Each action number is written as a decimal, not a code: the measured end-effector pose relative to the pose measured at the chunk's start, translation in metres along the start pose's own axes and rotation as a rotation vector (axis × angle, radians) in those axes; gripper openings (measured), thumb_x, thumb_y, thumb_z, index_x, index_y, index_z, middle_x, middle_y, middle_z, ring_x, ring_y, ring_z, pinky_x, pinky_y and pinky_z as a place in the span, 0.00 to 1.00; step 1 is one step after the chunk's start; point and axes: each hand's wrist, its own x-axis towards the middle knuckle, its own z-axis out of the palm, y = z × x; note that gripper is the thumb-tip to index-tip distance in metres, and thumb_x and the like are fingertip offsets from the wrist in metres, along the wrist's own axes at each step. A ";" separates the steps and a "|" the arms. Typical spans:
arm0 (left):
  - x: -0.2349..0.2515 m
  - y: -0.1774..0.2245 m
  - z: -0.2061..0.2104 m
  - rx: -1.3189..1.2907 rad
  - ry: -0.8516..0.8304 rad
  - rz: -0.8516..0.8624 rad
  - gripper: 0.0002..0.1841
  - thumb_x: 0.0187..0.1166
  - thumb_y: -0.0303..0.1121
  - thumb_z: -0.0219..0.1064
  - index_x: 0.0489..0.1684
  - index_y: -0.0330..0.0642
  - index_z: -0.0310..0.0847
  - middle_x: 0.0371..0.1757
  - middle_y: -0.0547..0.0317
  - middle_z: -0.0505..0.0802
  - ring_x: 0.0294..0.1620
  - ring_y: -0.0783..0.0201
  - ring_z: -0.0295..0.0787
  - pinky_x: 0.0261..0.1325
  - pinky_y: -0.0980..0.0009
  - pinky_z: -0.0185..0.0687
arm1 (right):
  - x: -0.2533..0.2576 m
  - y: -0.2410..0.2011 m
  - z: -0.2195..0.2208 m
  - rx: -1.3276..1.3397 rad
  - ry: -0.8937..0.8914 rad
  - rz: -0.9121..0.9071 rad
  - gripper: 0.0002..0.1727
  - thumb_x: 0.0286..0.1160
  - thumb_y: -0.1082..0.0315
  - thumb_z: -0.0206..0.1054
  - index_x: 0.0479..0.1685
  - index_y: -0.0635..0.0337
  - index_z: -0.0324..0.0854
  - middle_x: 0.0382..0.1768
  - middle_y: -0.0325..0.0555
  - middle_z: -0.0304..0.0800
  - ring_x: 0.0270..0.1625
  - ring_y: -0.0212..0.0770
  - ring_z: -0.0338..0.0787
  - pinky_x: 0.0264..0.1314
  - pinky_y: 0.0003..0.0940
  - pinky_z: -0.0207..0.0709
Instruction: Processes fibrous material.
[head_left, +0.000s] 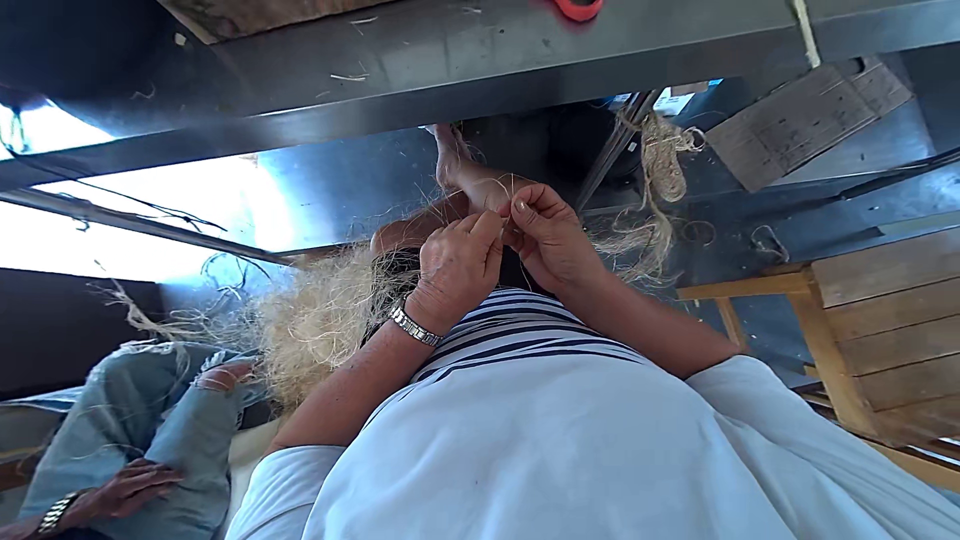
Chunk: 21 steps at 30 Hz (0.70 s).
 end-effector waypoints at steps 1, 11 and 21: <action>0.000 0.001 0.001 -0.016 -0.020 -0.006 0.16 0.88 0.30 0.52 0.30 0.34 0.80 0.28 0.42 0.88 0.32 0.43 0.90 0.30 0.49 0.79 | 0.000 -0.002 0.000 -0.003 0.003 -0.011 0.10 0.85 0.80 0.56 0.39 0.55 0.78 0.37 0.39 0.91 0.36 0.28 0.88 0.43 0.22 0.84; -0.003 -0.004 0.007 -0.126 -0.199 -0.034 0.14 0.86 0.31 0.55 0.33 0.36 0.84 0.31 0.46 0.88 0.34 0.46 0.90 0.32 0.48 0.81 | 0.008 -0.014 -0.003 0.013 0.052 -0.042 0.10 0.82 0.83 0.58 0.47 0.58 0.79 0.36 0.41 0.92 0.33 0.28 0.89 0.41 0.21 0.85; 0.000 -0.007 0.009 -0.158 -0.388 -0.100 0.13 0.85 0.31 0.56 0.34 0.35 0.84 0.30 0.46 0.88 0.31 0.45 0.88 0.30 0.44 0.79 | 0.023 -0.038 -0.005 0.042 0.101 -0.144 0.10 0.82 0.82 0.58 0.45 0.57 0.80 0.36 0.40 0.92 0.33 0.28 0.89 0.42 0.22 0.85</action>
